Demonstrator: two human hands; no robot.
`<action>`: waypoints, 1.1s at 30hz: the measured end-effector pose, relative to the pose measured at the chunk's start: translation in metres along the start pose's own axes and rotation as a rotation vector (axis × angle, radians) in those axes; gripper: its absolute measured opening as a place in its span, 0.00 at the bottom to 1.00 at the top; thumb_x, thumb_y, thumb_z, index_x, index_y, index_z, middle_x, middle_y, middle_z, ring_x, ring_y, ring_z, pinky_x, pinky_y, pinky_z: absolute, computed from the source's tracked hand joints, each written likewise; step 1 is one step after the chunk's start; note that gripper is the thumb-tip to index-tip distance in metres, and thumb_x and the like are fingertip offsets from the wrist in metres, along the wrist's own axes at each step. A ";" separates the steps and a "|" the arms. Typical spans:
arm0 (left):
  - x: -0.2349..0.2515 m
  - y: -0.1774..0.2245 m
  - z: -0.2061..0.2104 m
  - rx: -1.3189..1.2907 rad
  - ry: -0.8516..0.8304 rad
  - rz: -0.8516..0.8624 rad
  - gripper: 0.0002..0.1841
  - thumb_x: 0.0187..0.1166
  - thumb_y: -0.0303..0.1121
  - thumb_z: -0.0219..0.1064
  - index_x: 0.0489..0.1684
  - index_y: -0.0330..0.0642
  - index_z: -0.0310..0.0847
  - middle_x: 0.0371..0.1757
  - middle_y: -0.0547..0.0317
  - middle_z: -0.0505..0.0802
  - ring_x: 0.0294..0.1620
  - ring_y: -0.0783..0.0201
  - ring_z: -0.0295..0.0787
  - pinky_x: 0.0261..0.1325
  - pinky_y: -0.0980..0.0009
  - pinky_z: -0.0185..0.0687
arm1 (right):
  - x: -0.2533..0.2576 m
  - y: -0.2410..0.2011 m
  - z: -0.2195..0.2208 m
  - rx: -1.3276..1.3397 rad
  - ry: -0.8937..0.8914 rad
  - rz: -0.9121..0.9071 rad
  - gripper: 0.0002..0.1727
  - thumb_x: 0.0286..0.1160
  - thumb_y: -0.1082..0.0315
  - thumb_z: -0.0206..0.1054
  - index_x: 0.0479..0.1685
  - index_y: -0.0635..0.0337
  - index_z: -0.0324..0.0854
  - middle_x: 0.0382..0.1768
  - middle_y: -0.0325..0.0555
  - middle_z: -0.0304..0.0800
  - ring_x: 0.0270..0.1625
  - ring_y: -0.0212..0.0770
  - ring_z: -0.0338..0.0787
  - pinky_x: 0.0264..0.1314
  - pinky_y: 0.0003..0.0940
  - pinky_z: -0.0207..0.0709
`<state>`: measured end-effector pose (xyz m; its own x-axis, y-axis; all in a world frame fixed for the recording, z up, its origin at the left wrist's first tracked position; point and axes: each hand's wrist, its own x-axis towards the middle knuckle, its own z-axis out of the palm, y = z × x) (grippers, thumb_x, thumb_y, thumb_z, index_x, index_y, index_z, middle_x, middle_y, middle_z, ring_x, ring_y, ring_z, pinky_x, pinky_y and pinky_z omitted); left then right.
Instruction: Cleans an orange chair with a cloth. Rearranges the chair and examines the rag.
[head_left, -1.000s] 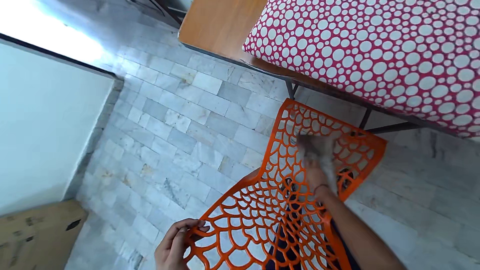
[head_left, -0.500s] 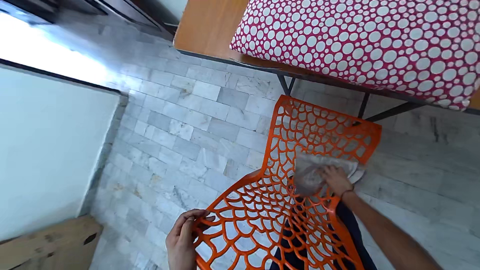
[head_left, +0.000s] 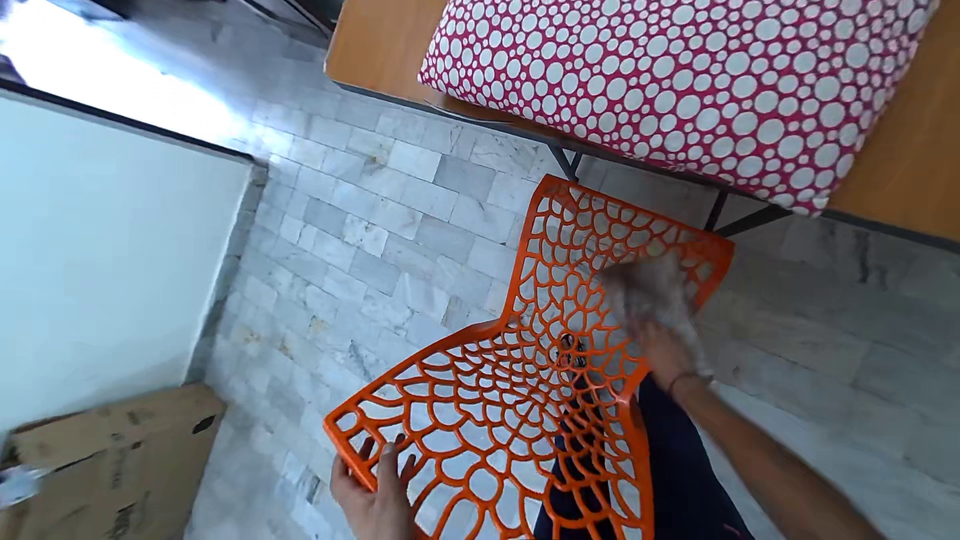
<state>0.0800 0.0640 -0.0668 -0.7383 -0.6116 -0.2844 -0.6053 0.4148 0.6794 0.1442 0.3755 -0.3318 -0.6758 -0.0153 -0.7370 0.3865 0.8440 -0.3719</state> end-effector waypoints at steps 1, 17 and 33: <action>0.000 -0.001 0.000 0.011 0.011 0.008 0.34 0.90 0.33 0.52 0.91 0.38 0.36 0.77 0.40 0.67 0.59 0.65 0.84 0.50 0.69 0.86 | -0.014 -0.015 0.018 0.001 -0.127 -0.093 0.43 0.81 0.84 0.54 0.97 0.49 0.48 0.87 0.70 0.61 0.85 0.75 0.68 0.80 0.68 0.67; 0.000 0.001 0.004 0.012 0.032 0.029 0.31 0.88 0.27 0.53 0.89 0.36 0.44 0.60 0.47 0.87 0.43 0.72 0.91 0.38 0.76 0.86 | 0.039 0.098 -0.138 -0.229 0.210 -0.059 0.25 0.80 0.84 0.60 0.76 0.64 0.80 0.79 0.67 0.75 0.82 0.74 0.71 0.78 0.72 0.65; -0.003 0.003 0.008 -0.021 0.065 0.011 0.29 0.86 0.24 0.54 0.86 0.32 0.49 0.59 0.47 0.88 0.45 0.72 0.90 0.42 0.77 0.86 | -0.035 -0.006 0.039 -0.148 -0.533 -0.261 0.39 0.80 0.85 0.56 0.93 0.51 0.61 0.90 0.61 0.60 0.85 0.71 0.68 0.78 0.66 0.71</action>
<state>0.0775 0.0725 -0.0692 -0.7238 -0.6496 -0.2325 -0.5902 0.4084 0.6964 0.1899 0.3498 -0.3253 -0.3144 -0.4655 -0.8274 0.1339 0.8411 -0.5241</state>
